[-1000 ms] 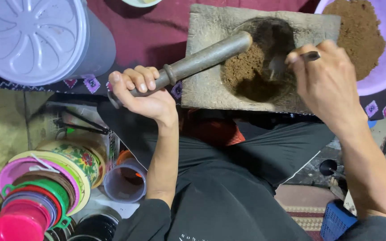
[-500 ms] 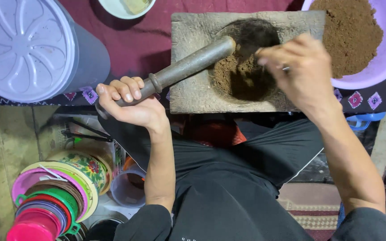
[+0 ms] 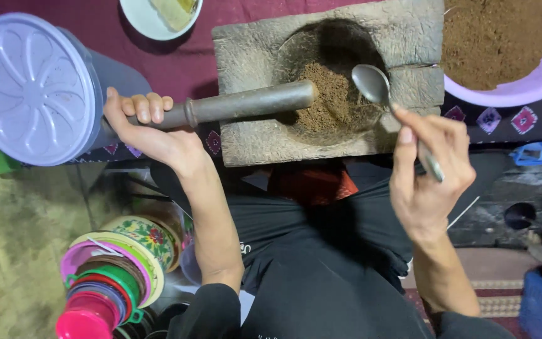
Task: Scraping and collecting fine brown powder from a stone mortar and pestle using a metal spoon.
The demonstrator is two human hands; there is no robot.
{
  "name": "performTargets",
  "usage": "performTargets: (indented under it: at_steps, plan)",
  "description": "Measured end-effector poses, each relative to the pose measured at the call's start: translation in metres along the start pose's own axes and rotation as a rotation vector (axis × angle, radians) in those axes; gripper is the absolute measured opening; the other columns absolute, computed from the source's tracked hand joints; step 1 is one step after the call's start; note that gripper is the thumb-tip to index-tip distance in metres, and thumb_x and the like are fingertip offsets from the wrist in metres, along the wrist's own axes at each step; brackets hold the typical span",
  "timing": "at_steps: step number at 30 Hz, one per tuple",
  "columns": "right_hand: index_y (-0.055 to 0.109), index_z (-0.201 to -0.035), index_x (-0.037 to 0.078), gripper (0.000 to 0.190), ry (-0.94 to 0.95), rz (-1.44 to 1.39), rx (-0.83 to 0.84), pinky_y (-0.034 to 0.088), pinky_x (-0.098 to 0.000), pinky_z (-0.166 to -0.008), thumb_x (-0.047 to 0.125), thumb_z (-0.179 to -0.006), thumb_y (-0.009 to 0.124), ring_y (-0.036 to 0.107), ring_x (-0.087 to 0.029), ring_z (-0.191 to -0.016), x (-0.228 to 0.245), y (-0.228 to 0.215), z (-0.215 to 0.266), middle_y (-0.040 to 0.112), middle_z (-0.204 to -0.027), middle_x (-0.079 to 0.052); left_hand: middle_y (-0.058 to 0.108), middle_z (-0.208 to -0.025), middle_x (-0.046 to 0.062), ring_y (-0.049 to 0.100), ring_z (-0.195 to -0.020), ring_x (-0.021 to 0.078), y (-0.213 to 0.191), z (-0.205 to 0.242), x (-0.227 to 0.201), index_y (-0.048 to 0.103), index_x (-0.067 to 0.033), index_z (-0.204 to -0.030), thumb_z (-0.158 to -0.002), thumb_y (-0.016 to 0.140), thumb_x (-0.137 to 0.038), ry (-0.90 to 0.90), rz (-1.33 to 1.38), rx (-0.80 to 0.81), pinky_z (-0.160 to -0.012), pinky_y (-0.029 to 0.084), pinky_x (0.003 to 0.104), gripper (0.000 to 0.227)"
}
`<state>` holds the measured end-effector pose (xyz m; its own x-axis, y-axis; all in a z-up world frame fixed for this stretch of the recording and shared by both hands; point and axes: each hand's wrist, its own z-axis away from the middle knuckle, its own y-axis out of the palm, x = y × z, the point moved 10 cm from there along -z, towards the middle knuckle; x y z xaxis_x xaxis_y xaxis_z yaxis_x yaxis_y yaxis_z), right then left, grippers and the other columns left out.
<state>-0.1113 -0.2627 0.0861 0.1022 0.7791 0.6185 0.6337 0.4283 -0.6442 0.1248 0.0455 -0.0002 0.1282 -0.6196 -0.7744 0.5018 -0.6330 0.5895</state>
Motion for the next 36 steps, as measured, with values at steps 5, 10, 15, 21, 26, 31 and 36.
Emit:
performTargets:
  at_steps: [5, 10, 15, 21, 26, 31, 36]
  plan:
    - [0.076, -0.117, -0.006, 0.02, 0.017, -0.113, -0.104, 0.051, -0.0403, -0.089, -0.001, -0.104, 0.061, 0.063, -0.033, -0.095, 0.0, 0.005, 0.029, 0.071, -0.103, -0.018, 0.037, -0.054, -0.009, 0.04, -0.046, 0.0075, -0.006, -0.019, 0.013, 0.046, -0.019, -0.065, -0.084, 0.069, -0.023, -0.04, -0.049, 0.025, -0.052, 0.039, 0.027, 0.031]
    - [0.078, -0.11, -0.003, 0.019, -0.025, -0.231, -0.171, 0.055, -0.0394, -0.085, 0.001, -0.1, 0.063, 0.066, -0.032, -0.087, 0.009, 0.009, 0.042, 0.075, -0.1, -0.018, 0.039, -0.057, -0.011, 0.044, -0.049, 0.0068, -0.009, -0.018, 0.008, 0.047, -0.0211, -0.068, -0.086, 0.072, -0.027, -0.008, -0.111, 0.056, -0.057, 0.046, 0.025, 0.032]
    - [0.076, -0.117, -0.005, 0.023, -0.071, -0.221, -0.167, 0.055, -0.0387, -0.085, 0.003, -0.102, 0.06, 0.066, -0.031, -0.091, 0.009, 0.015, 0.045, 0.077, -0.109, -0.018, 0.04, -0.058, -0.01, 0.045, -0.05, 0.0067, -0.007, -0.011, 0.001, 0.047, -0.0209, -0.07, -0.087, 0.072, -0.027, 0.039, -0.132, 0.038, -0.058, 0.047, 0.026, 0.031]
    - [0.077, -0.121, 0.001, 0.024, -0.061, -0.173, -0.182, 0.045, -0.0358, -0.081, 0.009, -0.105, 0.061, 0.062, -0.028, -0.089, 0.014, 0.022, 0.04, 0.077, -0.115, -0.012, 0.04, -0.059, -0.01, 0.047, -0.05, 0.0068, -0.007, -0.016, 0.002, 0.047, -0.0215, -0.07, -0.086, 0.072, -0.027, 0.053, -0.144, 0.058, -0.059, 0.049, 0.026, 0.031]
    - [0.076, -0.122, 0.004, 0.025, -0.072, -0.145, -0.163, 0.038, -0.0341, -0.078, 0.012, -0.106, 0.059, 0.059, -0.025, -0.089, 0.014, 0.026, 0.041, 0.077, -0.12, -0.008, 0.04, -0.059, -0.01, 0.047, -0.05, 0.007, -0.008, -0.014, -0.001, 0.046, -0.0215, -0.071, -0.087, 0.072, -0.027, 0.058, -0.146, 0.062, -0.059, 0.049, 0.027, 0.031]
    - [0.076, -0.122, 0.006, 0.025, -0.072, -0.13, -0.154, 0.036, -0.0344, -0.079, 0.014, -0.107, 0.058, 0.058, -0.024, -0.09, 0.016, 0.03, 0.039, 0.076, -0.122, -0.007, 0.04, -0.059, -0.01, 0.047, -0.05, 0.0069, -0.008, -0.014, -0.001, 0.046, -0.0213, -0.071, -0.087, 0.071, -0.027, 0.061, -0.134, 0.068, -0.059, 0.049, 0.026, 0.031]
    - [0.076, -0.121, 0.005, 0.023, -0.082, -0.096, -0.16, 0.034, -0.0334, -0.082, 0.01, -0.106, 0.06, 0.059, -0.023, -0.089, 0.019, 0.03, 0.036, 0.077, -0.12, -0.007, 0.04, -0.059, -0.01, 0.045, -0.05, 0.0073, -0.007, -0.013, -0.002, 0.046, -0.0211, -0.07, -0.087, 0.071, -0.026, 0.075, -0.139, 0.069, -0.059, 0.049, 0.027, 0.031]
